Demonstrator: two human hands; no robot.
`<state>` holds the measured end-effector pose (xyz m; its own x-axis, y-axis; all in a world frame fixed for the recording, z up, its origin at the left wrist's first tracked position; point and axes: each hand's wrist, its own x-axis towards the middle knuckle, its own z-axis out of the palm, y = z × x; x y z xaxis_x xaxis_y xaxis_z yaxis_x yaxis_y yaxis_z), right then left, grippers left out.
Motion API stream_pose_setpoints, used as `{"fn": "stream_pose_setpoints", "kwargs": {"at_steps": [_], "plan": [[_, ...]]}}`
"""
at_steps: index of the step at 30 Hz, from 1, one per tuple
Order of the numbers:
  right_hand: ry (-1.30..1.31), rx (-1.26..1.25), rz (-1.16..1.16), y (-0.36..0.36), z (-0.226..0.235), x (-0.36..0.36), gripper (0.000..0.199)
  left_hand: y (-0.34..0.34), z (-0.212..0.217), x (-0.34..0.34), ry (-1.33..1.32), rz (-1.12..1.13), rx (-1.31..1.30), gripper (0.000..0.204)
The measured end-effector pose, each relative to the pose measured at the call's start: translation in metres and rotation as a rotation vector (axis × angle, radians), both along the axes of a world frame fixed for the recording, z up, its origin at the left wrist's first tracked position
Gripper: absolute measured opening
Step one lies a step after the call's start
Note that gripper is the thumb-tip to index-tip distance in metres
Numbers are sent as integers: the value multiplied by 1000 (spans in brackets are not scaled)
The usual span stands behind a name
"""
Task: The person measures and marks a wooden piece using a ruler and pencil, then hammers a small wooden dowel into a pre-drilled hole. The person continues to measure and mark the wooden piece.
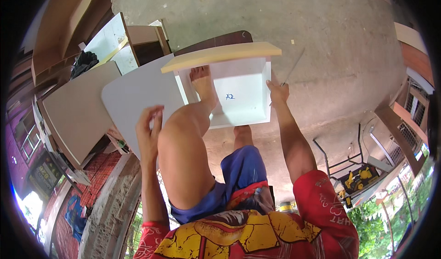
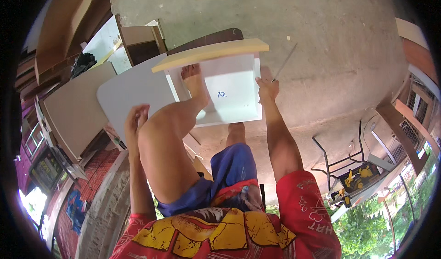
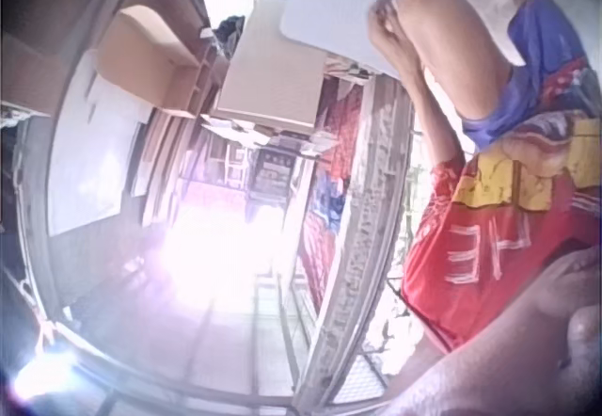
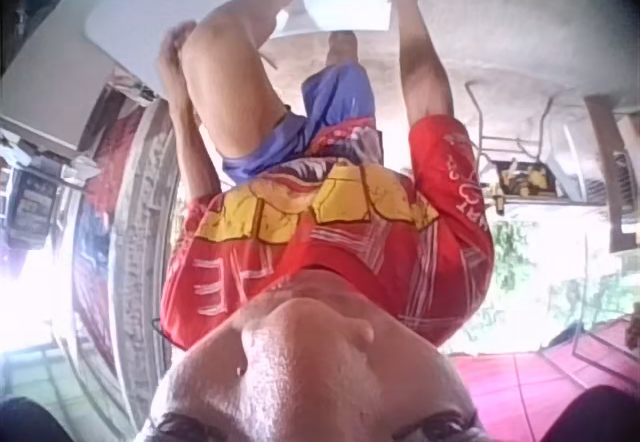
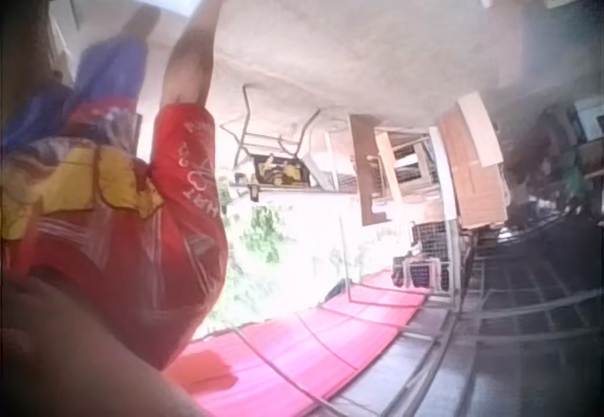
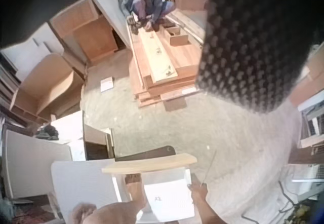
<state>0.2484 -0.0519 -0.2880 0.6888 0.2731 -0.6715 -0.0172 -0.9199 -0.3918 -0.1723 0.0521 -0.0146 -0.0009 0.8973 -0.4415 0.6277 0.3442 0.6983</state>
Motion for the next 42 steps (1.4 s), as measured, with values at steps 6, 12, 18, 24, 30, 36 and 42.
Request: {"fn": "stream_pose_setpoints", "kwargs": {"at_steps": [6, 12, 18, 24, 30, 36, 42], "plan": [[60, 90, -34, 9, -1, -1, 74, 99, -134, 38, 160, -445, 390, 29], [124, 196, -96, 7, -27, 5, 78, 129, -200, 15, 110, -547, 238, 25], [147, 250, -132, -2, -15, 8, 64, 147, -210, -1, -35, -559, 167, 20], [-32, 372, -46, -17, 34, 9, 22, 162, -204, -28, 34, -630, 143, 17], [-39, 228, 813, 79, 182, 36, 39, 191, -198, -58, 35, -719, -49, 13], [85, 268, 1244, 189, 211, -45, 27, 228, -158, -37, 59, -465, 69, 22], [75, 489, 1559, 227, 168, -132, 28, 218, -167, -51, -89, -858, -184, 46]]}}
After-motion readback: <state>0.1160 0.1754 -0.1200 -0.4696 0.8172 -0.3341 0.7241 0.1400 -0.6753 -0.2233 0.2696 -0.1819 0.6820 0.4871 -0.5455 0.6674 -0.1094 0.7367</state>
